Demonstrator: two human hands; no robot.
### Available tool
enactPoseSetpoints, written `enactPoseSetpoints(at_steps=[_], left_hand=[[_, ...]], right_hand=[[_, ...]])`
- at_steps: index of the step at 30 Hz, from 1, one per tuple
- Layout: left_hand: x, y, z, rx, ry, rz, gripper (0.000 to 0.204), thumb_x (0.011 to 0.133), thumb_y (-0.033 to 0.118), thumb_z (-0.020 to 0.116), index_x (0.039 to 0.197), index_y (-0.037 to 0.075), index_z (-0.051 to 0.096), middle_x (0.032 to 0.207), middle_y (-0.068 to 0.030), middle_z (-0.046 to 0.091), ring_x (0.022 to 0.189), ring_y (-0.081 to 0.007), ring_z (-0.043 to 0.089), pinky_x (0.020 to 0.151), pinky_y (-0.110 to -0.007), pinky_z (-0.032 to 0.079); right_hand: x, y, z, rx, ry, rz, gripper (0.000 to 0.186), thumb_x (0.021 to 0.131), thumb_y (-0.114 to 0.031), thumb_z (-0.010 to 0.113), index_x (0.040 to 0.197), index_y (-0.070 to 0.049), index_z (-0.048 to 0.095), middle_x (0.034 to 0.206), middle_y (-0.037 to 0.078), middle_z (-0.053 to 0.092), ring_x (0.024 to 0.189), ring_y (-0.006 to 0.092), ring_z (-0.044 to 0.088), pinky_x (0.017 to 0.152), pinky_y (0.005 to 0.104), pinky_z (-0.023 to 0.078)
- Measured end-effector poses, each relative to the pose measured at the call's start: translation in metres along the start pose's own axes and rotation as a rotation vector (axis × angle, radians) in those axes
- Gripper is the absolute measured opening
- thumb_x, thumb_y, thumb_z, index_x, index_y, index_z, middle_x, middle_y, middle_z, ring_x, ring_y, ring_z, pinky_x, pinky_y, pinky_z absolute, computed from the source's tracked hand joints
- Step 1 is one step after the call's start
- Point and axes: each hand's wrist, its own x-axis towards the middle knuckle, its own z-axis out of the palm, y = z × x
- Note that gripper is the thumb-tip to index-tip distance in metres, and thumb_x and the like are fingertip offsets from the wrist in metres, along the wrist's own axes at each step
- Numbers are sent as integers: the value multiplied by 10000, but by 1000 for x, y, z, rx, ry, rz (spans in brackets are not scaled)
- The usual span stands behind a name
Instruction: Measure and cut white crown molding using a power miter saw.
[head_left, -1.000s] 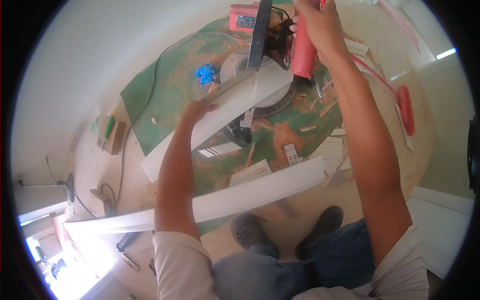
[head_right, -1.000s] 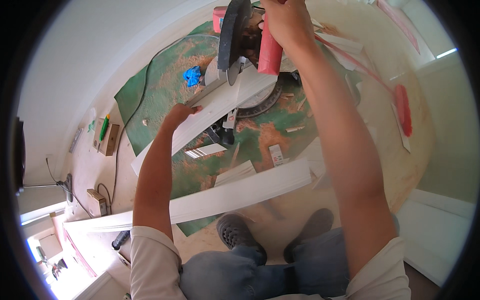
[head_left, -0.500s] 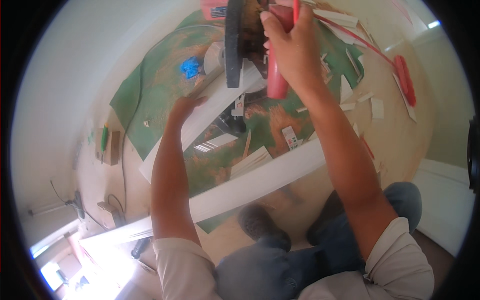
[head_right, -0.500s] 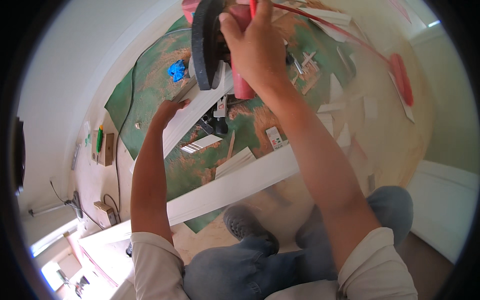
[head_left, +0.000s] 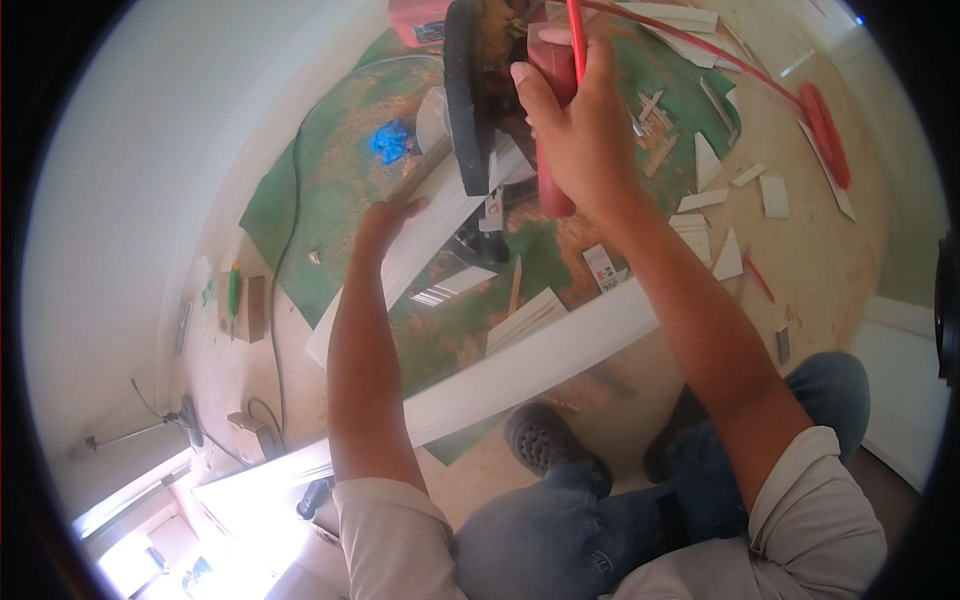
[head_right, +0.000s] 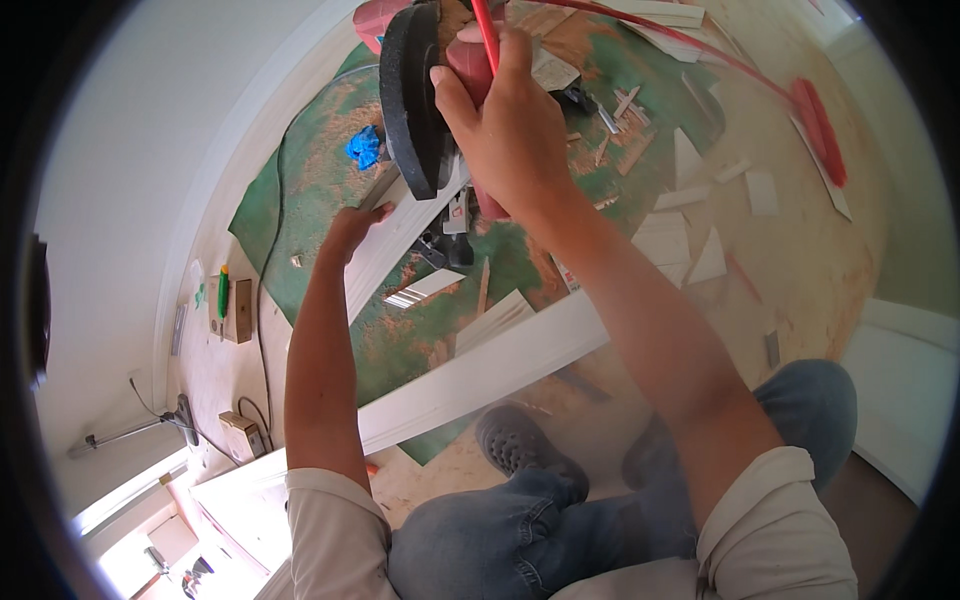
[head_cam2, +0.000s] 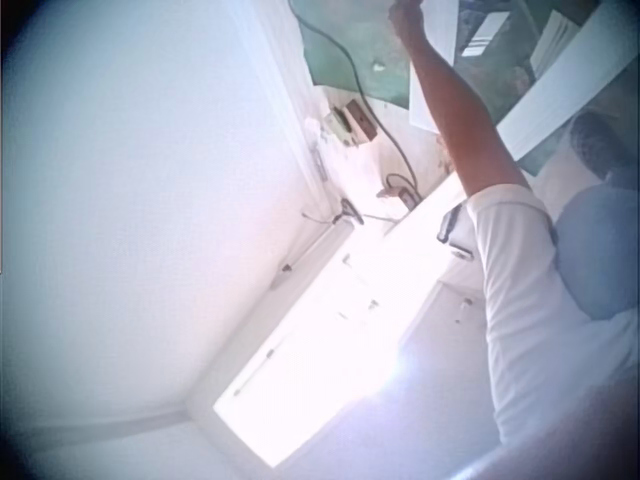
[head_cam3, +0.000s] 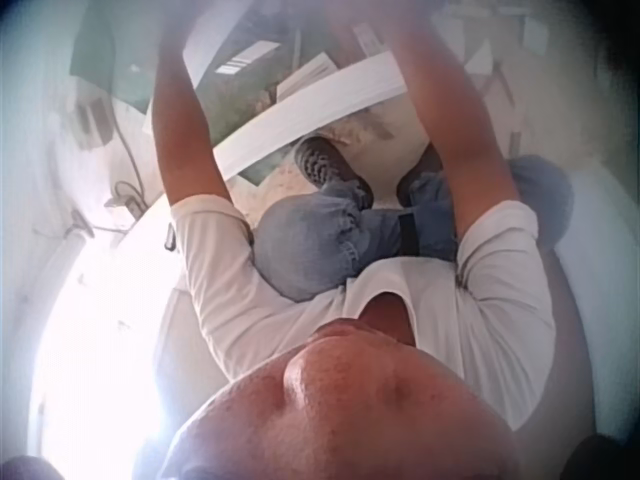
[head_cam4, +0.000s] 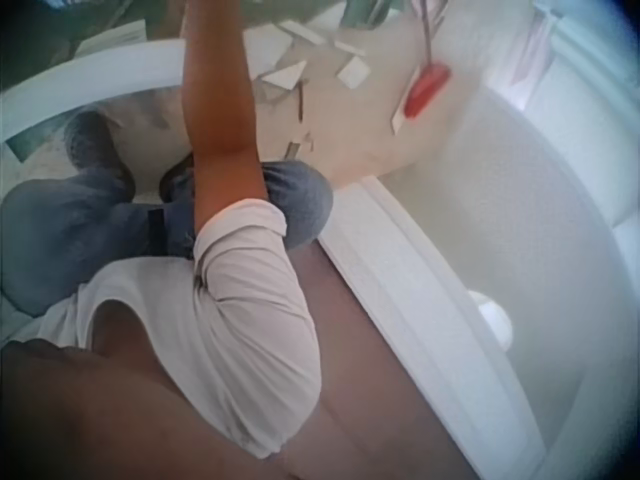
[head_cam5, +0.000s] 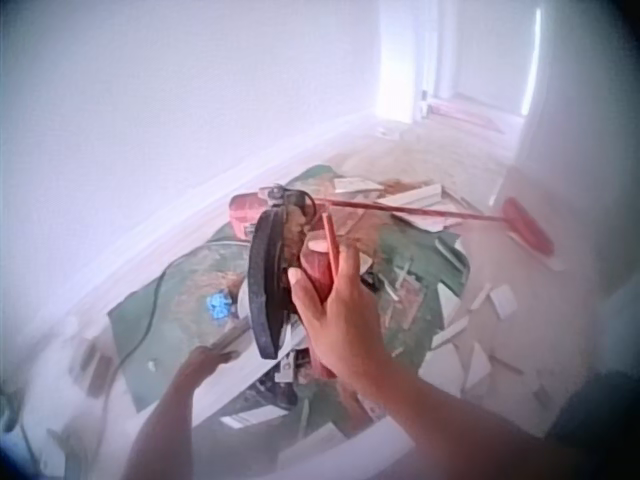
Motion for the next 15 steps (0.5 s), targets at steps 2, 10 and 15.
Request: enactPoseSetpoints(at_steps=[2,10,15], left_hand=[[-2,0,-1,-10,2,3,693,728,522,813,914,-133,682,882,-198,674,831,-255,605,801,-409,458],[2,1,-2,36,10,-21,707,719,525,817,925,-138,679,908,-216,675,859,-260,616,810,-415,458],[-3,5,-1,24,-4,-20,702,721,526,814,915,-134,675,916,-214,673,846,-263,613,811,-415,457]], right_hand=[[-5,1,3,48,28,-28,486,913,-315,663,1226,-42,411,918,196,673,822,428,675,715,462,537],[-22,13,6,2,62,-87,472,905,-291,678,1219,-37,433,947,217,667,824,419,679,694,460,536],[-36,22,8,11,86,-150,459,892,-252,697,1213,-39,447,979,215,660,850,413,676,695,449,537]])
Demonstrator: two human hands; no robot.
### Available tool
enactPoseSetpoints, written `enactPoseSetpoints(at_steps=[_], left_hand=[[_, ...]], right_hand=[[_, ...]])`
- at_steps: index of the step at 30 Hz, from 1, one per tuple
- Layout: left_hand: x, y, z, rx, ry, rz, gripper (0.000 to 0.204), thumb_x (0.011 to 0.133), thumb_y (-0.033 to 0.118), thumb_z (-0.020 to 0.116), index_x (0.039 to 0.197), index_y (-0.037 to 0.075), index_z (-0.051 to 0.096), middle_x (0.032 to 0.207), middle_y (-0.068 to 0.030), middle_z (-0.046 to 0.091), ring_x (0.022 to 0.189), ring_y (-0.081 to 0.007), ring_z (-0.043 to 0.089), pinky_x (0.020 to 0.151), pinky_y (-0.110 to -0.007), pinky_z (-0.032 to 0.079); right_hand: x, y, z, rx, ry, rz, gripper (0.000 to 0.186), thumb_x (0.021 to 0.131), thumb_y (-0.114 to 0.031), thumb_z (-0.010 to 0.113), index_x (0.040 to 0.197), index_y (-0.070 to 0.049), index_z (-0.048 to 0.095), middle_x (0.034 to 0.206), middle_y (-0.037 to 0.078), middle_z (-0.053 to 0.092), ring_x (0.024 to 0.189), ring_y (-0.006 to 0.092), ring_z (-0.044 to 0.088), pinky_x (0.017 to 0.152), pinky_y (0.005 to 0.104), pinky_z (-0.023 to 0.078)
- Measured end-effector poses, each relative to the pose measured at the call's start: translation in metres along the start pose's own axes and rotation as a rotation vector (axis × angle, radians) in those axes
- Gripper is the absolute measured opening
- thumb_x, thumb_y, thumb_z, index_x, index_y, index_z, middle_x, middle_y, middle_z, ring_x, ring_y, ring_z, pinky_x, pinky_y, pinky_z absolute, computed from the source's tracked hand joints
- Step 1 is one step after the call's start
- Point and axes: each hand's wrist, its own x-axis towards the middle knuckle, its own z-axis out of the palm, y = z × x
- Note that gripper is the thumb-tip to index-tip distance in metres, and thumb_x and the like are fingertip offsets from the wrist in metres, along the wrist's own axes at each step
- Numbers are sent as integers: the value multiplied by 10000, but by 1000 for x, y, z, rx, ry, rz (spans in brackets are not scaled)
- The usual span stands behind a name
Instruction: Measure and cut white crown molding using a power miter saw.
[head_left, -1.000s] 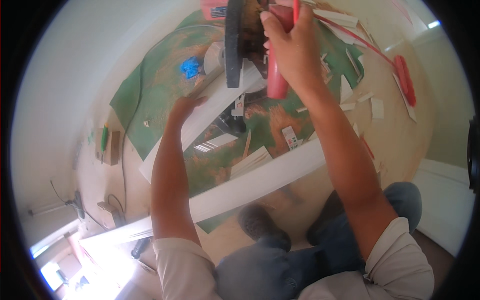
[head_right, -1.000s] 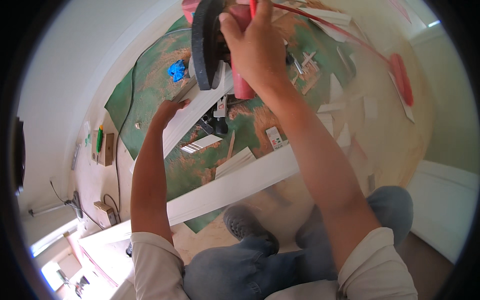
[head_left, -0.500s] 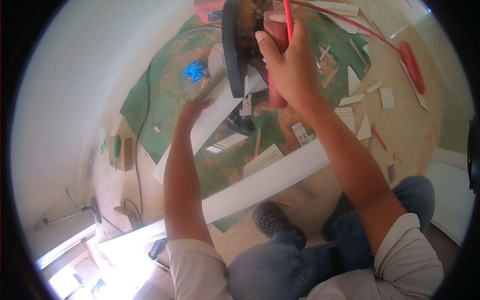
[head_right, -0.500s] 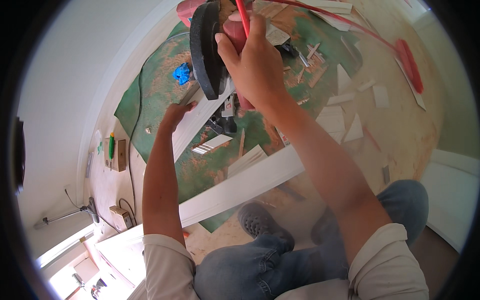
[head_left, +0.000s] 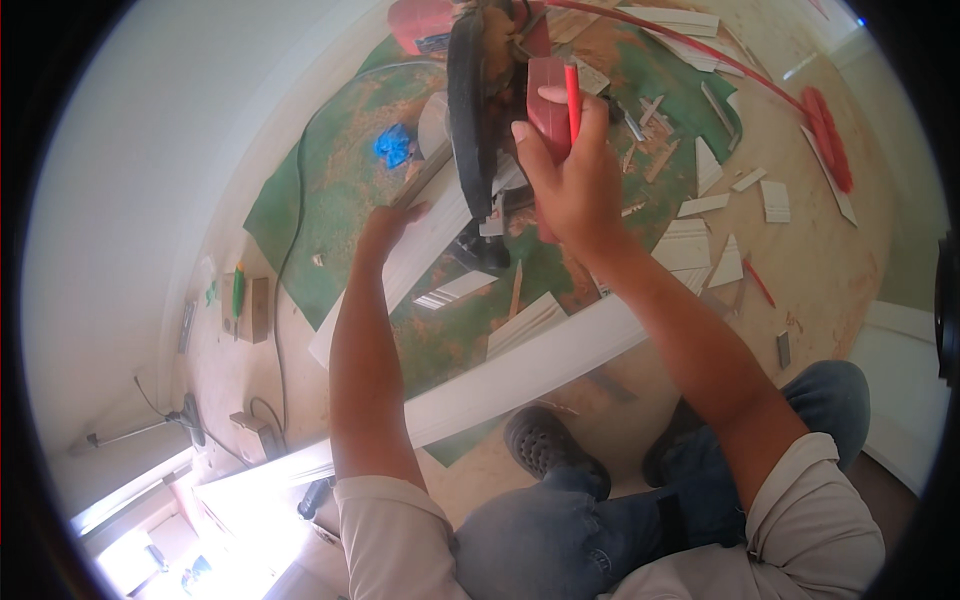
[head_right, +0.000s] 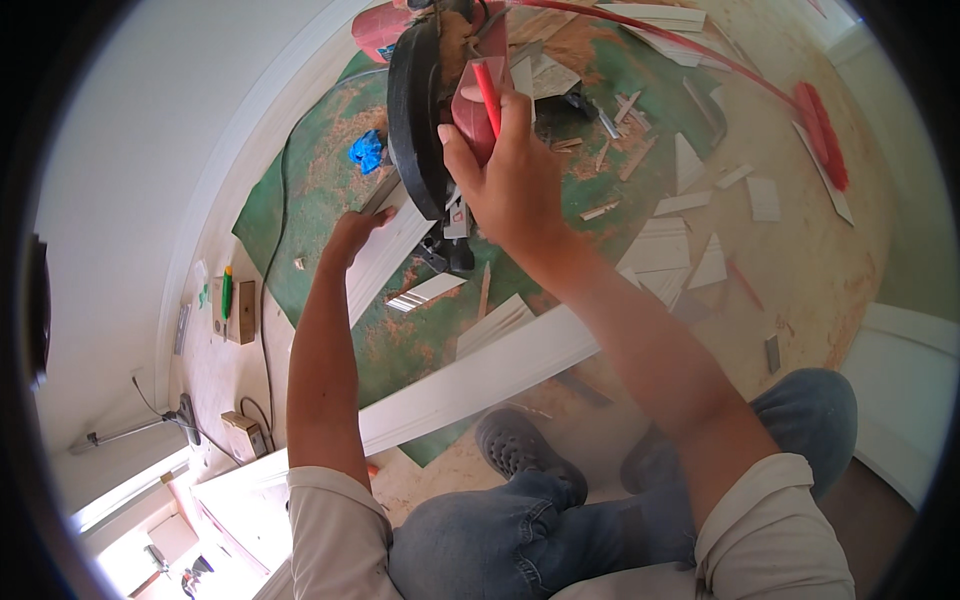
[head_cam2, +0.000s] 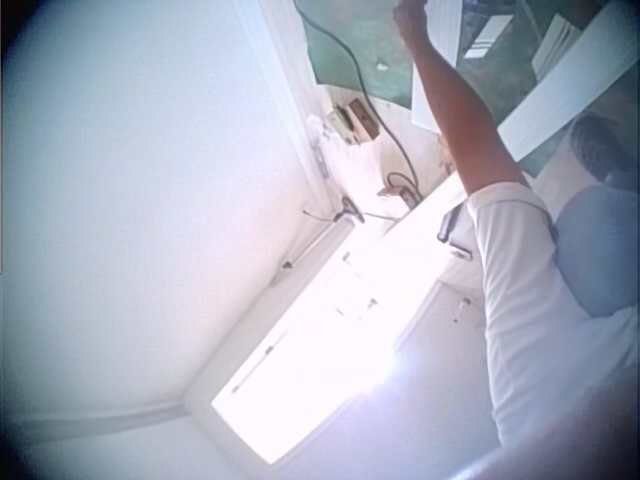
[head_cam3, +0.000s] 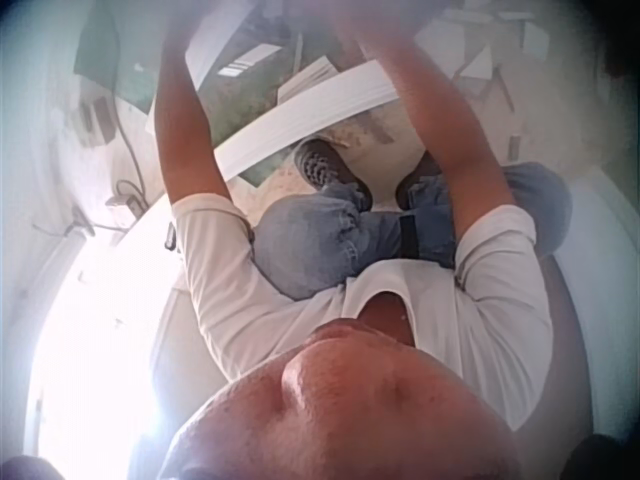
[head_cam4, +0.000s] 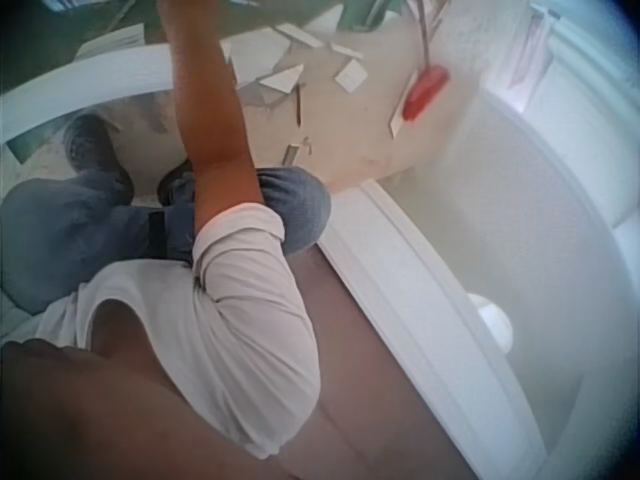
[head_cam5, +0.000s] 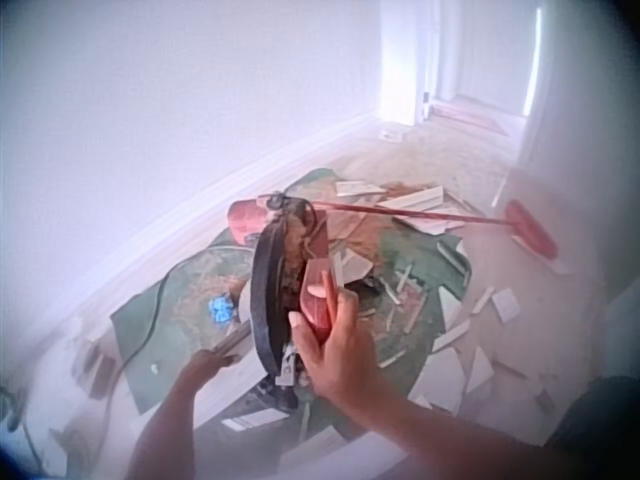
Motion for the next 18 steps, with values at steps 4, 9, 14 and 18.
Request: enactPoseSetpoints(at_steps=[4,9,14,18], left_hand=[[1,-1,-2,-2,-16,-1,698,725,524,812,912,-133,668,911,-214,667,834,-270,607,810,-417,456],[3,-2,3,48,44,23,676,730,532,790,938,-107,710,831,-217,706,761,-288,682,726,-392,494],[6,-6,-3,6,10,13,741,725,542,811,962,-144,668,907,-219,669,832,-277,612,805,-425,457],[2,3,6,18,13,32,756,726,564,798,950,-147,673,884,-225,674,823,-280,622,786,-431,461]], right_hand=[[-12,5,1,59,-19,10,414,898,-165,697,1206,-19,464,1047,186,615,890,296,640,772,386,511],[-24,15,2,44,-17,-42,429,899,-152,691,1227,-21,446,1116,199,585,935,294,627,768,385,513],[-35,17,4,59,-39,12,456,881,-184,707,1219,-7,458,1103,217,635,952,407,661,789,420,537],[-28,15,-2,94,-87,104,457,885,-181,705,1222,-2,453,1117,213,635,963,410,659,796,424,537]])
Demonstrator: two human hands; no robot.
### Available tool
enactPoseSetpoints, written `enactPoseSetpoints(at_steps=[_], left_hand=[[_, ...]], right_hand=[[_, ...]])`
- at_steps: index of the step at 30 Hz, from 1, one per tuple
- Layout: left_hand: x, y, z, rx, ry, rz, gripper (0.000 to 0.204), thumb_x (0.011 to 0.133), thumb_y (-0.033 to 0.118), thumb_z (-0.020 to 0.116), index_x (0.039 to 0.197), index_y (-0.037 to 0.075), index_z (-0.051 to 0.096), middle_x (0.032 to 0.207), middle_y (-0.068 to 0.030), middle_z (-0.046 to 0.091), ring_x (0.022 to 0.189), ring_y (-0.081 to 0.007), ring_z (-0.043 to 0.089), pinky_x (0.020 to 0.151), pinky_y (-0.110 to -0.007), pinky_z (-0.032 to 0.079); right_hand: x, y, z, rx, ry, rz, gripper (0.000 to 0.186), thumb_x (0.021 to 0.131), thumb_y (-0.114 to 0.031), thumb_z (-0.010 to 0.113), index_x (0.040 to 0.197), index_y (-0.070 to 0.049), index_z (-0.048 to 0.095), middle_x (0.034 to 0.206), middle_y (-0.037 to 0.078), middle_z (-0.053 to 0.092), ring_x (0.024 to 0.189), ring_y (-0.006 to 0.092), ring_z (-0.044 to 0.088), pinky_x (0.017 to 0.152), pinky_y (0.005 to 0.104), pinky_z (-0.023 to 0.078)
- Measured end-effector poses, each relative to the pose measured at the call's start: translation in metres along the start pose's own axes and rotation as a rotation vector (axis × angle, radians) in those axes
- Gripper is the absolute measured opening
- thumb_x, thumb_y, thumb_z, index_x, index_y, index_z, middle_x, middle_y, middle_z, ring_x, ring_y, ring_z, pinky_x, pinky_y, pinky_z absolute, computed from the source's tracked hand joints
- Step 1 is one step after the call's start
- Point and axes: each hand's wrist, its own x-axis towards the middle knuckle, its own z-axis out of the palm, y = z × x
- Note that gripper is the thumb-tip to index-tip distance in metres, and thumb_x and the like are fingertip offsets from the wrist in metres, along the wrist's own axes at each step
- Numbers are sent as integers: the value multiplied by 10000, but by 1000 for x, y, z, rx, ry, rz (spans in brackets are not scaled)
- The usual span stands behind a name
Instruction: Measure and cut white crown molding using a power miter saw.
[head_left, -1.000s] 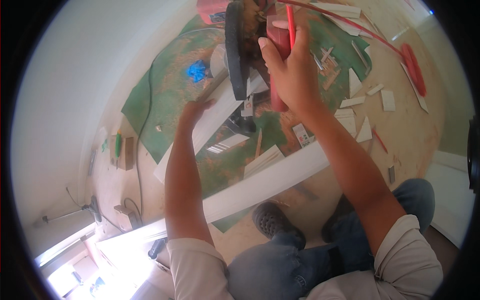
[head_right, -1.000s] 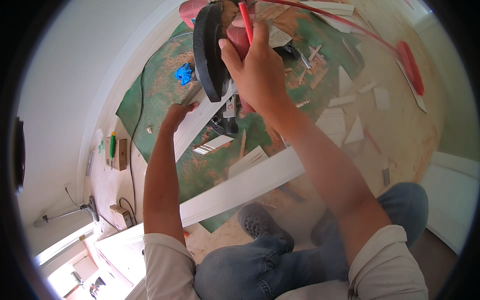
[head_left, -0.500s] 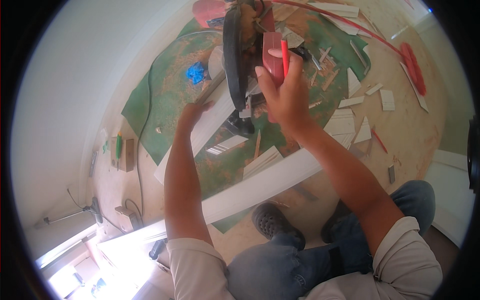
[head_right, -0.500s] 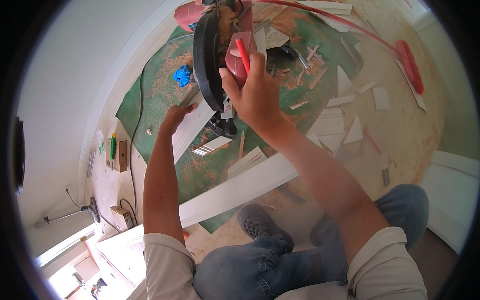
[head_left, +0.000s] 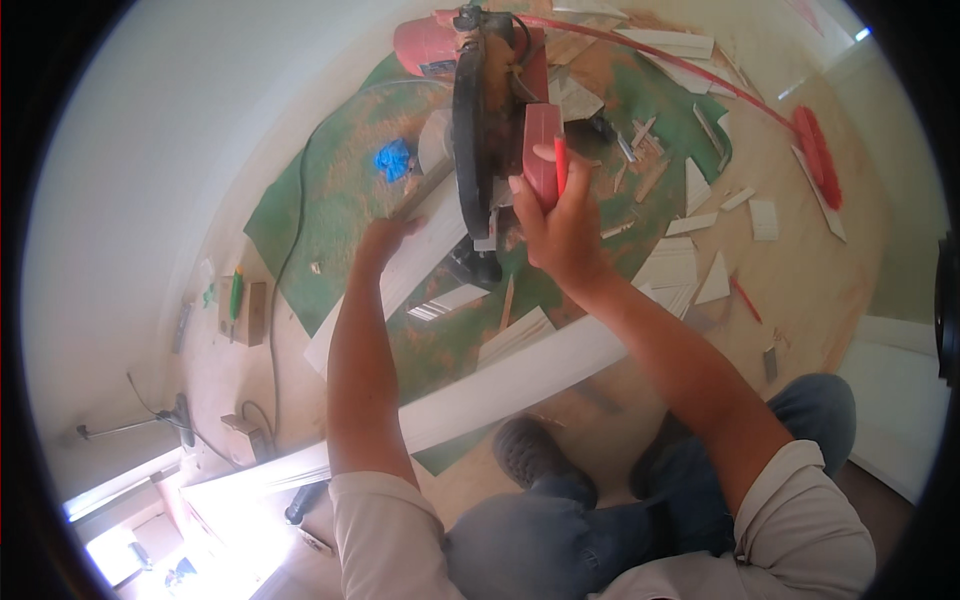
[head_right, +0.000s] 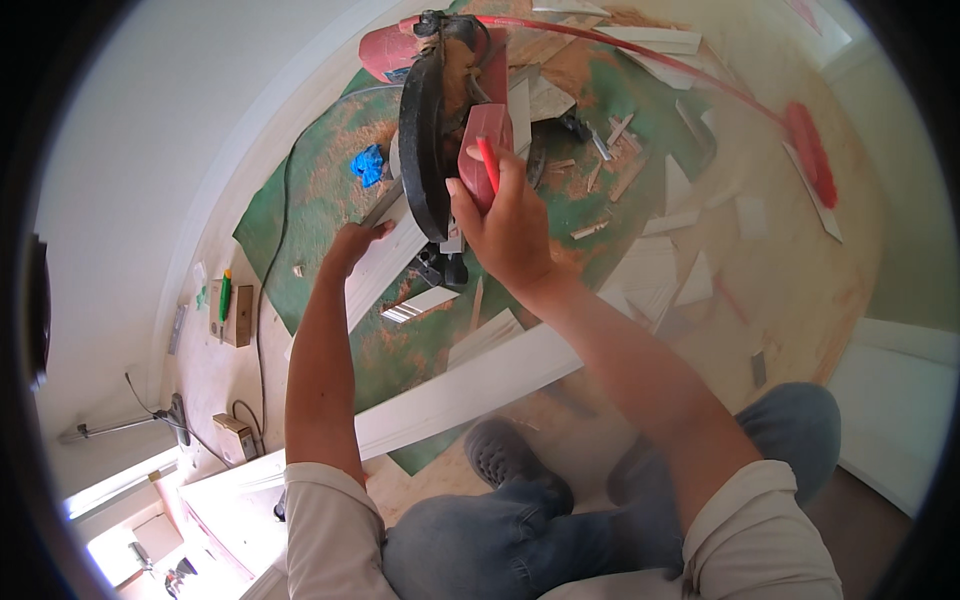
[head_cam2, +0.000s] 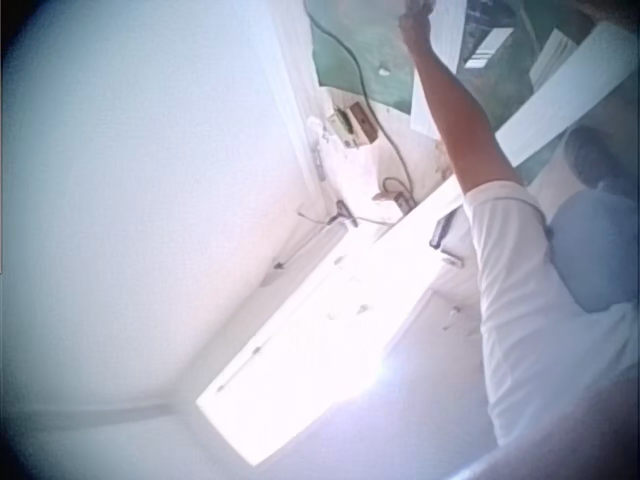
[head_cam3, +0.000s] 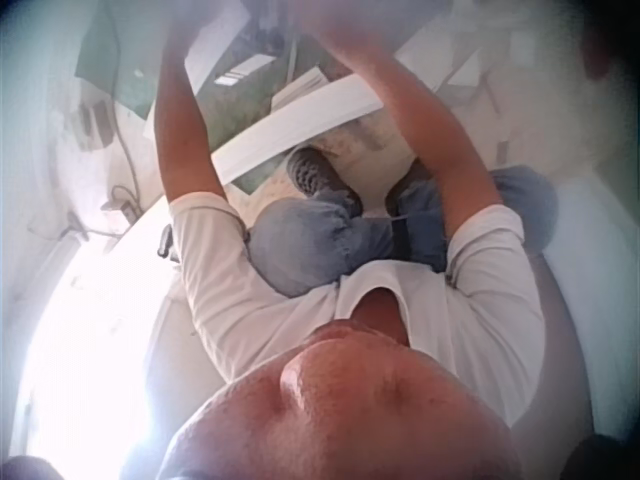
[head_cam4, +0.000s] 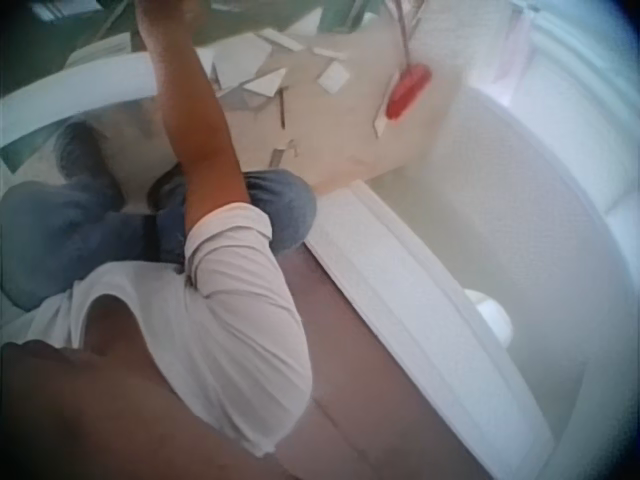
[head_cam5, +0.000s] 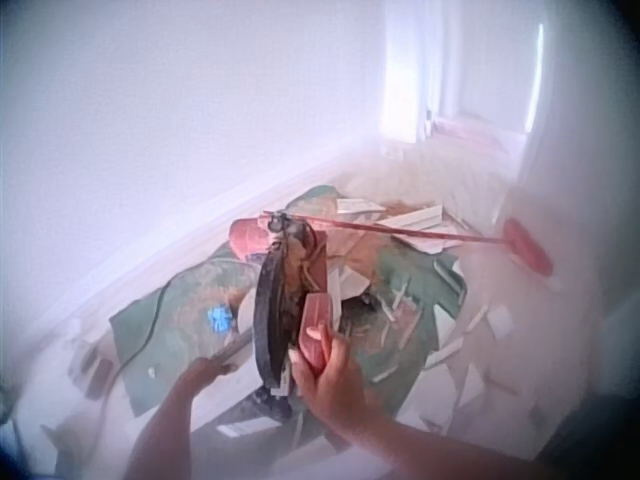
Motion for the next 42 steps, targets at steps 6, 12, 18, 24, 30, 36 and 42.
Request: enactPoseSetpoints(at_steps=[6,12,18,24,30,36,42], left_hand=[[2,-6,-6,75,21,26,784,728,597,775,956,-146,673,867,-231,682,806,-291,637,759,-435,472],[-2,-3,-4,106,61,20,838,707,663,751,954,-136,690,913,-262,697,862,-348,680,791,-429,497],[-24,1,-5,57,40,69,928,710,763,678,941,-135,699,931,-266,700,901,-346,682,821,-412,499],[-33,-27,-27,202,-14,-24,850,771,742,632,873,-99,704,837,-236,686,786,-303,661,749,-414,483],[-42,-49,-14,139,55,51,688,812,616,679,875,-69,683,793,-192,675,714,-257,634,689,-397,472],[-73,-109,-25,0,230,98,501,848,388,734,1095,-41,660,983,-174,702,879,-233,667,799,-342,497],[-97,-151,-47,34,61,-14,531,844,357,736,1207,-16,633,1104,-181,695,1026,-242,664,884,-351,488]], right_hand=[[104,-42,-4,-58,-8,102,405,940,-301,613,1200,-28,466,1028,195,669,864,414,668,788,490,525],[273,-30,-3,-248,-8,-7,374,930,-288,516,1106,41,530,828,200,647,745,299,667,671,464,529],[360,-6,-4,-23,-362,215,306,876,-287,532,728,-29,599,666,132,581,587,226,559,521,423,434],[381,-12,5,-101,-381,290,357,891,-324,514,688,-45,606,560,113,535,422,244,467,395,414,345],[387,9,-5,-28,-341,305,416,907,-357,504,643,-55,613,544,124,559,421,245,493,391,395,356],[301,89,-30,-329,6,-58,399,923,-371,557,806,-2,653,657,95,622,565,192,597,539,389,460],[130,201,-24,99,-222,881,317,849,-244,692,810,64,630,712,136,640,602,228,634,498,383,474]])
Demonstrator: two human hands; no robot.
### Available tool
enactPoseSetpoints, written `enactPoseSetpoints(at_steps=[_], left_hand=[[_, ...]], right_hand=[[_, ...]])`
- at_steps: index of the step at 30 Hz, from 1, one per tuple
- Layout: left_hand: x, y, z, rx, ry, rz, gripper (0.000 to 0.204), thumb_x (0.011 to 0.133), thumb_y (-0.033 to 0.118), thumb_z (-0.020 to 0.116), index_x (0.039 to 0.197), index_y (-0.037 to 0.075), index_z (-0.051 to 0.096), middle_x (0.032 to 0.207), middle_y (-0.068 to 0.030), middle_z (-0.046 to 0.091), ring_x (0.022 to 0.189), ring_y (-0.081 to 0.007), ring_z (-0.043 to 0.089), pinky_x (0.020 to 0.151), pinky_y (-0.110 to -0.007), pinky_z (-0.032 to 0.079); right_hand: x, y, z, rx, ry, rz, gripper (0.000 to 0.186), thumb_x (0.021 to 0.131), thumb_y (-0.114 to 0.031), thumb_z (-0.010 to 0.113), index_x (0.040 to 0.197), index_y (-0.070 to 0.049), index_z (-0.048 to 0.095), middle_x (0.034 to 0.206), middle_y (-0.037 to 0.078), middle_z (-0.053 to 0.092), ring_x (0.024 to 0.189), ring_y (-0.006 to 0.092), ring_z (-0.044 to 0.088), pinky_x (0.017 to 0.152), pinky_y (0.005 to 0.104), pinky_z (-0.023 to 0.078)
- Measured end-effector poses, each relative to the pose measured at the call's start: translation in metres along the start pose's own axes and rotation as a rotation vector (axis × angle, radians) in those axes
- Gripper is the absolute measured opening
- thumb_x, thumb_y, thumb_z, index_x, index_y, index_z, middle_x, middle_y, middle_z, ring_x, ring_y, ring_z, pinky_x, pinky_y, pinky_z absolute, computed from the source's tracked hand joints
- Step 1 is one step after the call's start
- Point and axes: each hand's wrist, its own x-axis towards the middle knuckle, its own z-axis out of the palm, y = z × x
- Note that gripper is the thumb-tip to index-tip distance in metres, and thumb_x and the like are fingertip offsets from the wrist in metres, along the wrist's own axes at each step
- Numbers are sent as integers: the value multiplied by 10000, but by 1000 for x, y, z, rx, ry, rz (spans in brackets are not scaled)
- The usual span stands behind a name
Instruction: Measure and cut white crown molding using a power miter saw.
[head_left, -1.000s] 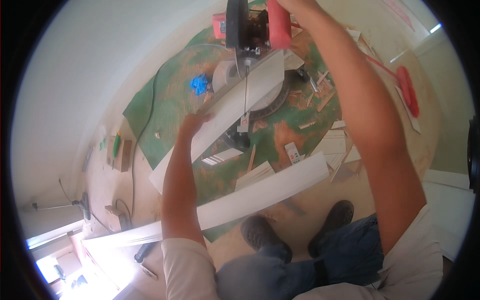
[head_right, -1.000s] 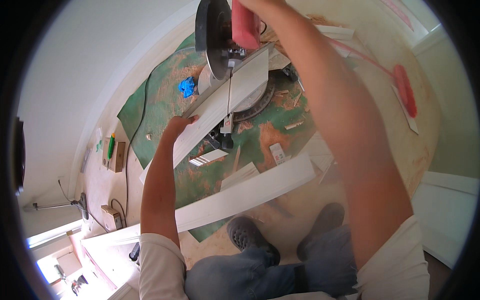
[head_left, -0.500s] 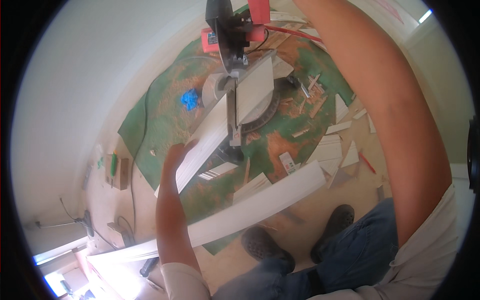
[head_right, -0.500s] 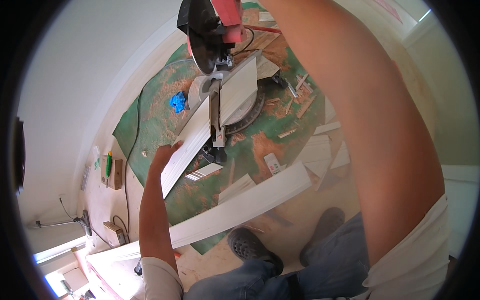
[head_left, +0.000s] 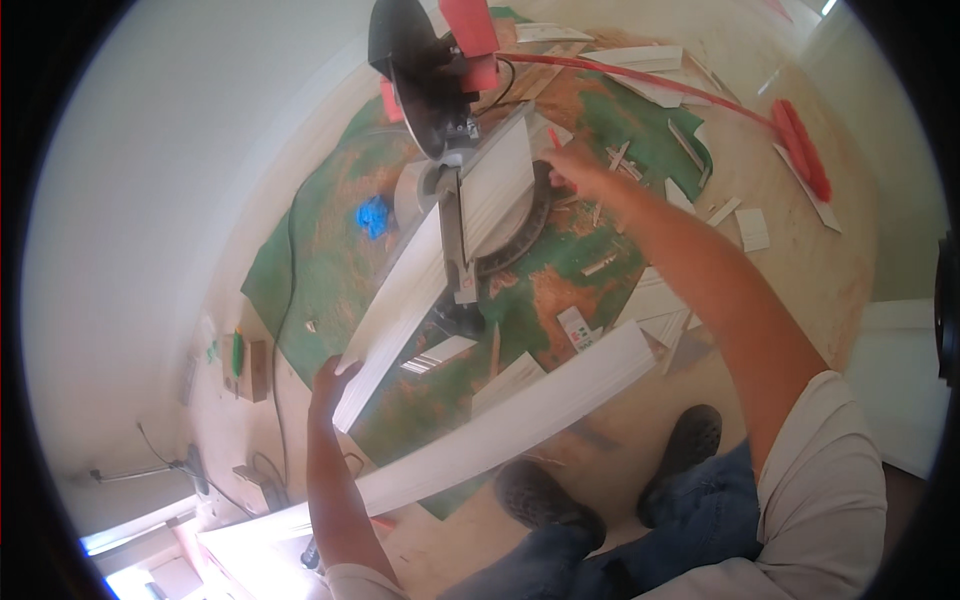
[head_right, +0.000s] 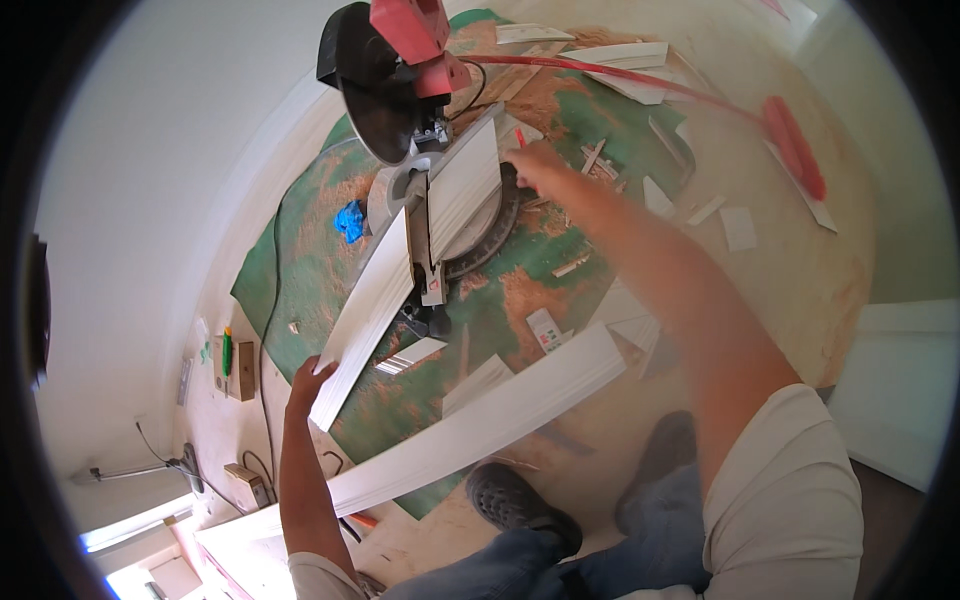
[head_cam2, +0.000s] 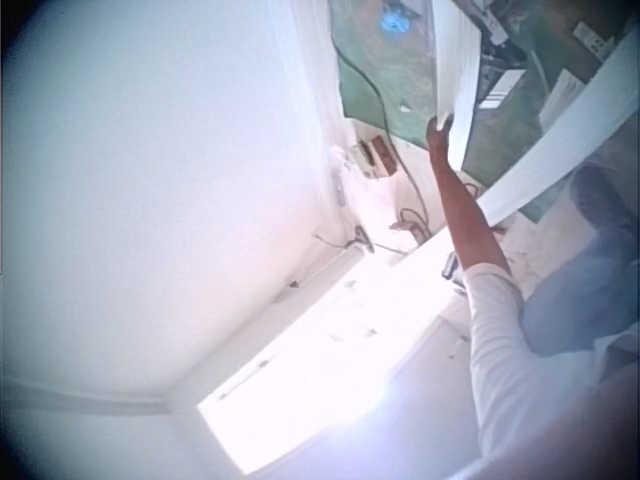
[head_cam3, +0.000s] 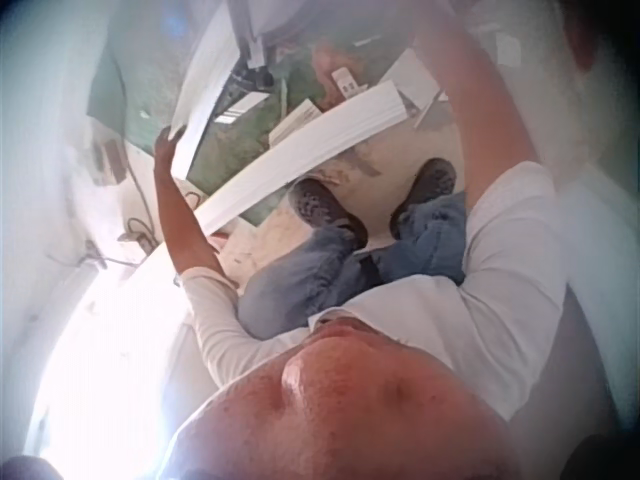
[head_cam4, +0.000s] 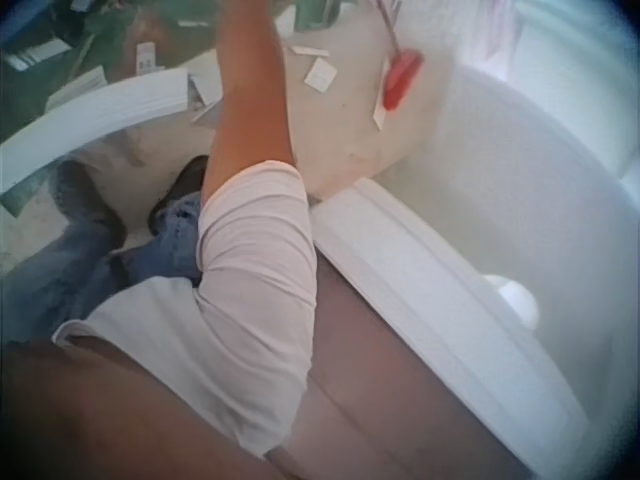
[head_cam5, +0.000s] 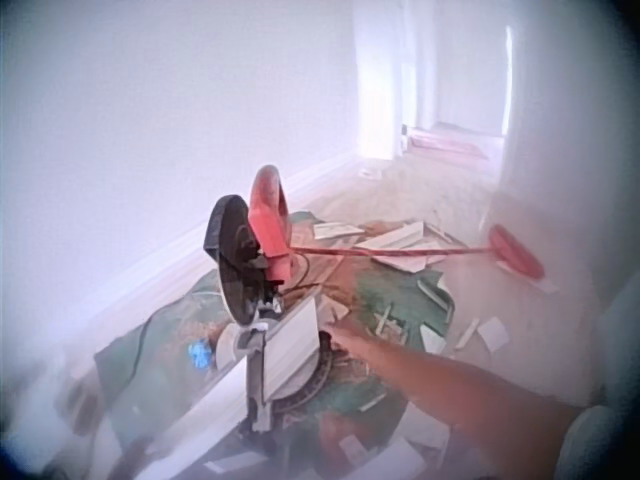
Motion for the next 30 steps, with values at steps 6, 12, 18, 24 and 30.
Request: enactPoseSetpoints(at_steps=[6,12,18,24,30], left_hand=[[3,-3,-3,140,10,-19,554,809,378,761,1147,-41,629,1081,-210,684,1009,-263,650,875,-359,472],[-5,18,-2,78,9,17,490,798,355,767,1046,-42,620,946,-186,673,890,-226,632,800,-348,472],[9,43,5,31,-2,69,389,796,276,745,999,-38,639,900,-156,661,826,-213,623,758,-354,474],[34,112,28,-83,-93,262,373,803,263,733,998,-46,655,906,-146,666,832,-218,630,766,-358,480],[59,125,30,96,-24,297,402,826,323,732,964,-48,660,915,-167,670,819,-225,633,752,-365,487]], right_hand=[[6,22,33,-56,-14,-24,328,812,-256,763,879,51,670,780,117,641,608,216,625,520,343,480],[14,25,1,300,-148,0,274,767,-176,798,933,13,689,985,138,681,739,222,682,489,338,440],[12,3,-61,237,-104,45,285,827,-226,710,1018,-25,644,1002,132,685,790,195,694,391,258,293],[16,2,-114,317,-129,-29,229,846,-234,689,950,-45,615,834,73,655,535,85,523,383,223,267],[5,10,-99,388,-207,45,196,856,-208,686,905,-39,600,757,56,598,503,55,439,396,193,254]])
